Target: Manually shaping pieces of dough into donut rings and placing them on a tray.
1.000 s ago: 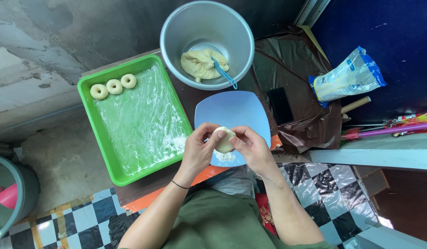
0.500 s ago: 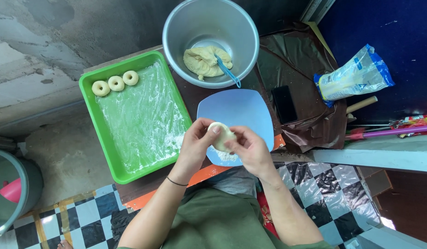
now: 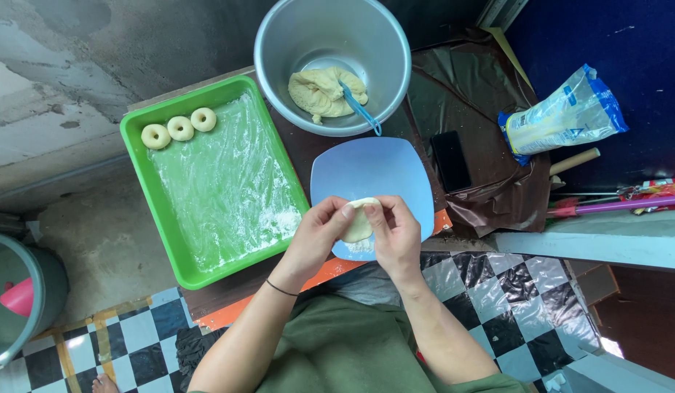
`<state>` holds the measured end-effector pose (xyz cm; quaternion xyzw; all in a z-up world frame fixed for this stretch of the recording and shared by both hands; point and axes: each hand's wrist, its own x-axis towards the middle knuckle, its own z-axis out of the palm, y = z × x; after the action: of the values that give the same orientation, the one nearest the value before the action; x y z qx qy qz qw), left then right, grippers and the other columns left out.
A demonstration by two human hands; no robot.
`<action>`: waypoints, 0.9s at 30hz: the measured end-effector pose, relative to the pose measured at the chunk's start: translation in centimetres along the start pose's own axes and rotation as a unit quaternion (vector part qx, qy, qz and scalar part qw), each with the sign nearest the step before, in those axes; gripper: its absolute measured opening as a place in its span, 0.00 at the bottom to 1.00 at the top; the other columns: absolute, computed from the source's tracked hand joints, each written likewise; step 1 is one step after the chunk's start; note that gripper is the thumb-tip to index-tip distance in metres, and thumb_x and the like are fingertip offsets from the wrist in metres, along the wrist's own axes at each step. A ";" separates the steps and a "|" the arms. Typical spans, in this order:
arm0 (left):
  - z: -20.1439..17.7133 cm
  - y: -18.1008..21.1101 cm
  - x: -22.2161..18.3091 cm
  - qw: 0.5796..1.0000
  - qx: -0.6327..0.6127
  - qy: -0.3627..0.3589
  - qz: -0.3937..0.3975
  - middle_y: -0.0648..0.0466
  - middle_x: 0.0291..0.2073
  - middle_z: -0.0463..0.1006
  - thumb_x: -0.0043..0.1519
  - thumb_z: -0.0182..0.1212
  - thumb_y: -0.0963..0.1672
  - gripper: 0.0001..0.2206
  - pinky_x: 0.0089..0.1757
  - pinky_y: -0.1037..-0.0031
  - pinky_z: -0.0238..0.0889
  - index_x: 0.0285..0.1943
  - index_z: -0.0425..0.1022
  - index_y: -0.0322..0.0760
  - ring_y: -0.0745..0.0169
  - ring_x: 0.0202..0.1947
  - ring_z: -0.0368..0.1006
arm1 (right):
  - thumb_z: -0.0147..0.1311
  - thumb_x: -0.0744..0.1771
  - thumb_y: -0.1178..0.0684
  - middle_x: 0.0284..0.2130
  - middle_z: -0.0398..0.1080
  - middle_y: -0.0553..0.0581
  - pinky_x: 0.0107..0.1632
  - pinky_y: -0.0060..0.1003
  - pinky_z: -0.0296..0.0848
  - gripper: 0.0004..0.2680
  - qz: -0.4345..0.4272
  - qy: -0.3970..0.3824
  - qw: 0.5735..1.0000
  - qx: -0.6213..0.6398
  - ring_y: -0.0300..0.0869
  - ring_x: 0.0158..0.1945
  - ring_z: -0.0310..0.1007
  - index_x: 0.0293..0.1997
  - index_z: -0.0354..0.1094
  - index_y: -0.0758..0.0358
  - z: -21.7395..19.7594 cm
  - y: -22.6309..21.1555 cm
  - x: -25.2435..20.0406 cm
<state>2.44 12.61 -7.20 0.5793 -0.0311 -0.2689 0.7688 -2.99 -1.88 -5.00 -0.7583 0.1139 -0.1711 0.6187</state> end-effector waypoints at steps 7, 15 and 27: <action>1.5 2.5 0.3 0.971 0.152 0.134 0.124 0.51 0.23 0.73 0.64 0.66 0.49 0.11 0.31 0.73 0.66 0.38 0.80 0.38 0.68 0.29 0.67 | 0.58 0.69 0.50 0.29 0.72 0.58 0.38 0.38 0.79 0.11 0.053 -0.117 0.988 0.083 0.38 0.33 0.72 0.50 0.69 0.69 0.4 0.5 -1.0; 0.6 0.9 0.5 0.991 0.112 0.058 0.034 0.54 0.20 0.73 0.67 0.61 0.50 0.14 0.29 0.75 0.67 0.36 0.78 0.36 0.69 0.25 0.66 | 0.57 0.70 0.51 0.28 0.72 0.56 0.41 0.34 0.77 0.08 0.039 -0.025 0.998 0.034 0.34 0.33 0.71 0.46 0.73 0.67 -1.0 -0.2 0.3; 1.1 2.1 0.2 0.974 0.186 0.070 0.112 0.54 0.17 0.68 0.65 0.62 0.53 0.14 0.29 0.75 0.62 0.36 0.79 0.42 0.69 0.24 0.64 | 0.61 0.68 0.53 0.29 0.74 0.52 0.46 0.29 0.76 0.06 0.078 -0.079 0.993 0.049 0.29 0.38 0.71 0.44 0.76 0.64 -1.0 -0.3 0.5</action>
<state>3.02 11.96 -5.03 0.7226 -0.0910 -0.1297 0.6729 -2.93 -2.91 -4.49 -0.7267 0.1152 -0.0670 0.6739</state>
